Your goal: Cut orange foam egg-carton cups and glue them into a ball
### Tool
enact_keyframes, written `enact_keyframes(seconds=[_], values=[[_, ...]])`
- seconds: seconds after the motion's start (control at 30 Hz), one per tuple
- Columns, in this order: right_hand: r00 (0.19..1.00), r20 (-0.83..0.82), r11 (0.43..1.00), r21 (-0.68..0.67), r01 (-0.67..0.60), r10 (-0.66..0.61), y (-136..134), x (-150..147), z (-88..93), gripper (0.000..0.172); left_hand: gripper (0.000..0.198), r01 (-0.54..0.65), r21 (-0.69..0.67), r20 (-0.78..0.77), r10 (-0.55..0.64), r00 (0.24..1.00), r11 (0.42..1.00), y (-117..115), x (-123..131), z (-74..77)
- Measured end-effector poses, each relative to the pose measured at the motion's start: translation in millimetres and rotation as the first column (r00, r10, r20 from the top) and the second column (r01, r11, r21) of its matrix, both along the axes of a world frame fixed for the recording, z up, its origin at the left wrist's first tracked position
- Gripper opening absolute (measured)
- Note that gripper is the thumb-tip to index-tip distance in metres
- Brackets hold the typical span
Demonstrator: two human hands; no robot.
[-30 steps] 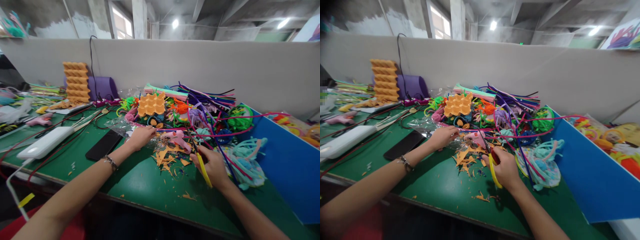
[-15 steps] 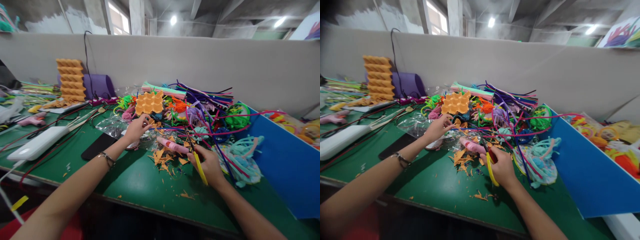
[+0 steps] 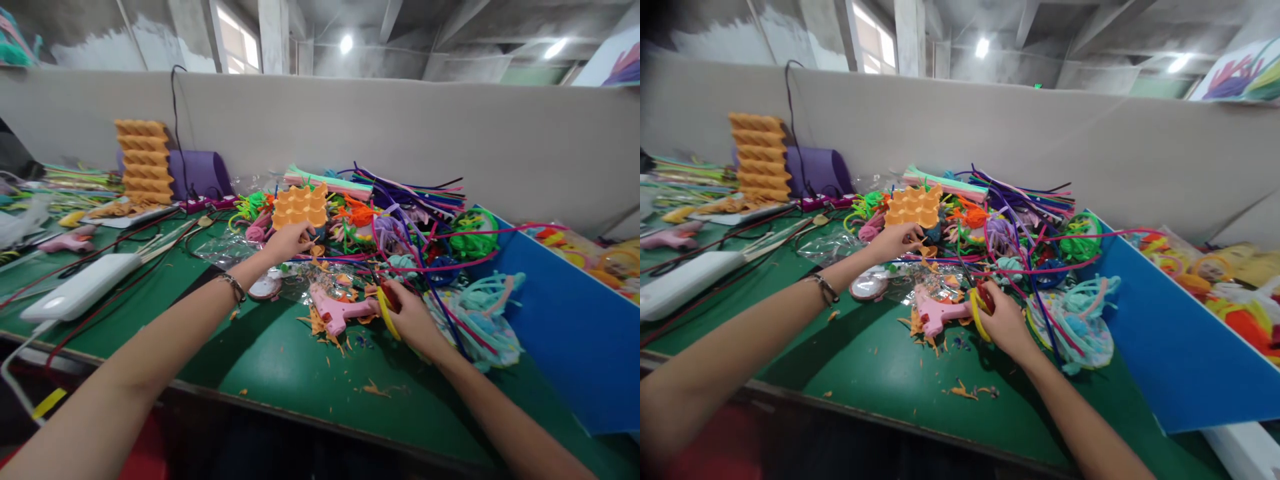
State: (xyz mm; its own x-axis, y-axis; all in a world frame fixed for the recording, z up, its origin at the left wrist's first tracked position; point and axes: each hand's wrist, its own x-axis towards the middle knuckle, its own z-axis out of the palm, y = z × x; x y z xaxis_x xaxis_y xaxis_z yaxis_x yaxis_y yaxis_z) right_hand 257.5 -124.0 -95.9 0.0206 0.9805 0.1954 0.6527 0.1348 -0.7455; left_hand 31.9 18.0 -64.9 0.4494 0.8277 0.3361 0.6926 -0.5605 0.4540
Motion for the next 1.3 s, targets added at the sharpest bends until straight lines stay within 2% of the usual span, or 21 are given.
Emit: enact_keyframes(seconds=[0.1, 0.23, 0.37, 0.47, 0.63, 0.77, 1.03, 1.17, 1.3], values=[[0.986, -0.100, 0.985, -0.094, -0.141, 0.132, 17.6, -0.9, 10.6, 0.036, 0.015, 0.021, -0.021, 0.014, -0.020, 1.000, 1.000, 3.2, 0.7, 1.6], [0.976, -0.073, 0.967, -0.135, -0.214, 0.205, 55.6, -5.6, 24.5, 0.031, 0.014, 0.035, -0.056, 0.038, -0.033, 0.999, 0.998, 5.1, 1.0, 1.5], [0.967, -0.038, 0.944, -0.211, -0.255, 0.253, 89.8, -13.8, 19.5, 0.019, 0.011, 0.036, -0.072, 0.064, -0.032, 0.997, 0.997, 7.1, -0.3, 1.4], [0.960, -0.006, 0.923, -0.273, -0.271, 0.280, 101.9, -15.7, 11.2, 0.014, 0.012, 0.032, -0.073, 0.098, -0.025, 0.995, 0.997, 8.4, -1.8, 2.0], [0.951, 0.042, 0.915, -0.288, -0.282, 0.306, 105.2, -12.6, 8.3, 0.012, 0.017, 0.010, -0.078, 0.211, 0.007, 0.977, 0.997, 10.1, -4.6, 4.6], [0.949, 0.069, 0.914, -0.299, -0.274, 0.308, 105.2, -13.1, 10.9, 0.012, 0.018, -0.025, -0.088, 0.314, 0.051, 0.948, 0.996, 7.9, -10.5, 12.4], [0.942, 0.079, 0.891, -0.359, -0.279, 0.327, 103.6, -17.5, 17.4, 0.020, 0.016, -0.003, -0.102, 0.483, 0.052, 0.874, 0.995, -19.3, -23.4, 47.2], [0.960, 0.036, 0.910, -0.329, -0.252, 0.279, 100.9, -21.6, 21.8, 0.017, 0.017, -0.020, -0.046, 0.559, 0.042, 0.828, 0.999, -33.7, -27.7, 65.9], [0.980, -0.058, 0.947, -0.252, -0.199, 0.191, 92.6, -19.1, 29.7, 0.024, 0.020, 0.027, -0.093, 0.558, 0.030, 0.829, 0.995, -52.5, -25.8, 70.8]])
